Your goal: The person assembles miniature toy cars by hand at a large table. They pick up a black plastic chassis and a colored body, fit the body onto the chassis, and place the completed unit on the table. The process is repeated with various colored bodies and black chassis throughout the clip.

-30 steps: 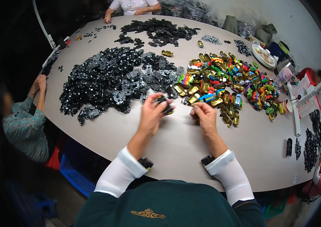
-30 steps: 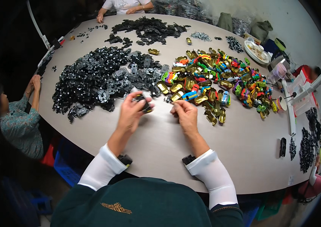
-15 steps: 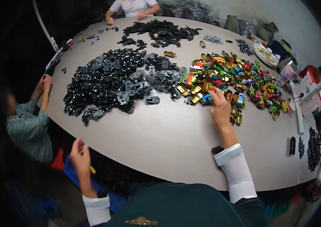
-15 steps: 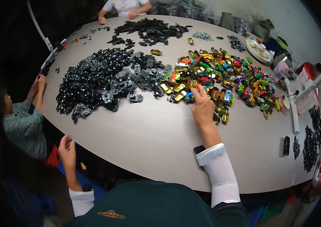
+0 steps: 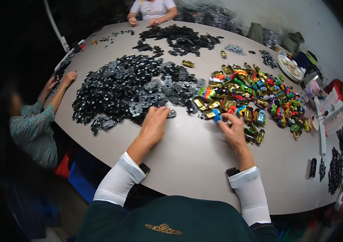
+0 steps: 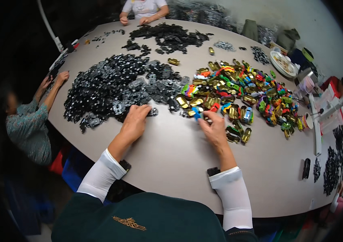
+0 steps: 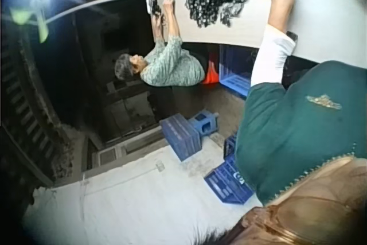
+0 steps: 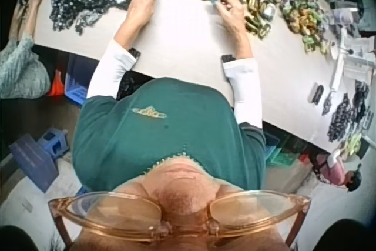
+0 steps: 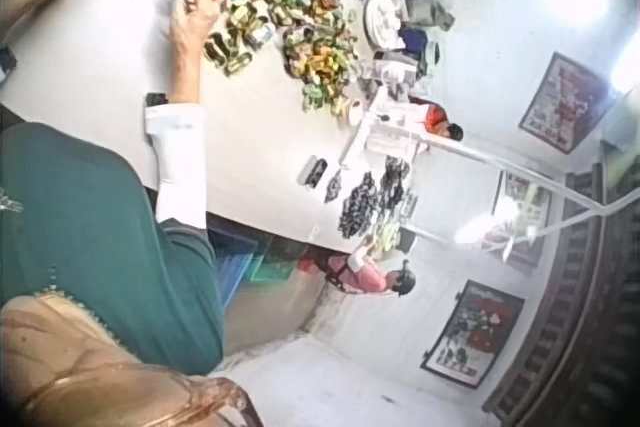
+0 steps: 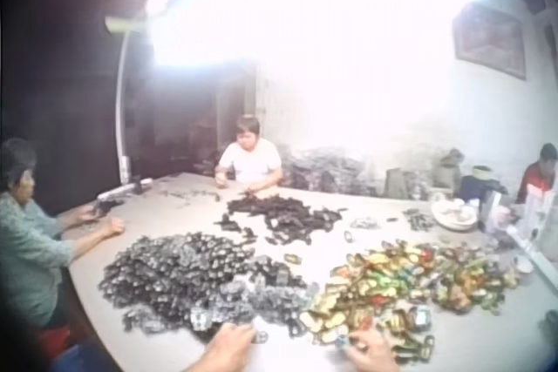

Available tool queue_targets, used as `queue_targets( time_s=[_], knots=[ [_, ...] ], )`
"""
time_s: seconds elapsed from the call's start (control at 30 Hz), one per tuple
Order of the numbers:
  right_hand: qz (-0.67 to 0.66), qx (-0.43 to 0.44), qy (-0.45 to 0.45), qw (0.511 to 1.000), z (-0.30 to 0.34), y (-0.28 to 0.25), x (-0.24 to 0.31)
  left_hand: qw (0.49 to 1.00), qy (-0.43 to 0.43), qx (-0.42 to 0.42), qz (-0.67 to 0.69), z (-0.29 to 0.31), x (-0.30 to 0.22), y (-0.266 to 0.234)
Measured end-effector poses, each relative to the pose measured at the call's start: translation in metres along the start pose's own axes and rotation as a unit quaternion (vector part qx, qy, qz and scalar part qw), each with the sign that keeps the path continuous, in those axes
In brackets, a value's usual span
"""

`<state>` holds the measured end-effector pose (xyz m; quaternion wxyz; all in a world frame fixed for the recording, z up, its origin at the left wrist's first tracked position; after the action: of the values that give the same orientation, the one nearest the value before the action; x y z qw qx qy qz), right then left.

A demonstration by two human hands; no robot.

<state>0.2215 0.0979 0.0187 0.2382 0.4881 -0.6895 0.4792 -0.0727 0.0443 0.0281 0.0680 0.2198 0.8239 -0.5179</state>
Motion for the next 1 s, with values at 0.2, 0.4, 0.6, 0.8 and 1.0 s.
queue_targets(
  time_s=[0.2,0.4,0.6,0.8,1.0],
  knots=[
    [-0.347,0.142,0.306,0.875,0.011,0.019,0.014,1.0,0.021,-0.019,0.012,0.0,-0.02,-0.001],
    [-0.389,0.133,0.318,0.854,0.016,0.026,0.013,0.913,-0.164,0.087,0.364,0.001,-0.048,0.04],
    [-0.342,0.062,0.212,0.913,0.011,0.02,0.008,0.77,-0.258,0.01,0.584,-0.011,-0.068,0.062],
    [-0.335,0.091,0.246,0.905,0.014,0.021,0.02,0.722,-0.302,0.069,0.619,-0.003,-0.062,0.067],
    [-0.236,0.058,0.182,0.953,0.021,0.037,0.003,0.775,-0.218,0.129,0.579,0.001,-0.068,0.081]
  ],
)
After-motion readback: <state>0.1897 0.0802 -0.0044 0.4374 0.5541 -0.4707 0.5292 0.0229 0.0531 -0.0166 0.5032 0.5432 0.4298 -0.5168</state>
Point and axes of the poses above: each hand's wrist, its own z-axis away from the middle knuckle, its own y-axis out of the palm, x = y × z, the point moved 3 cm from there along -z, towards the middle knuckle, and after that the axes turned 5 degrees about -x, right-handed, at the moved point
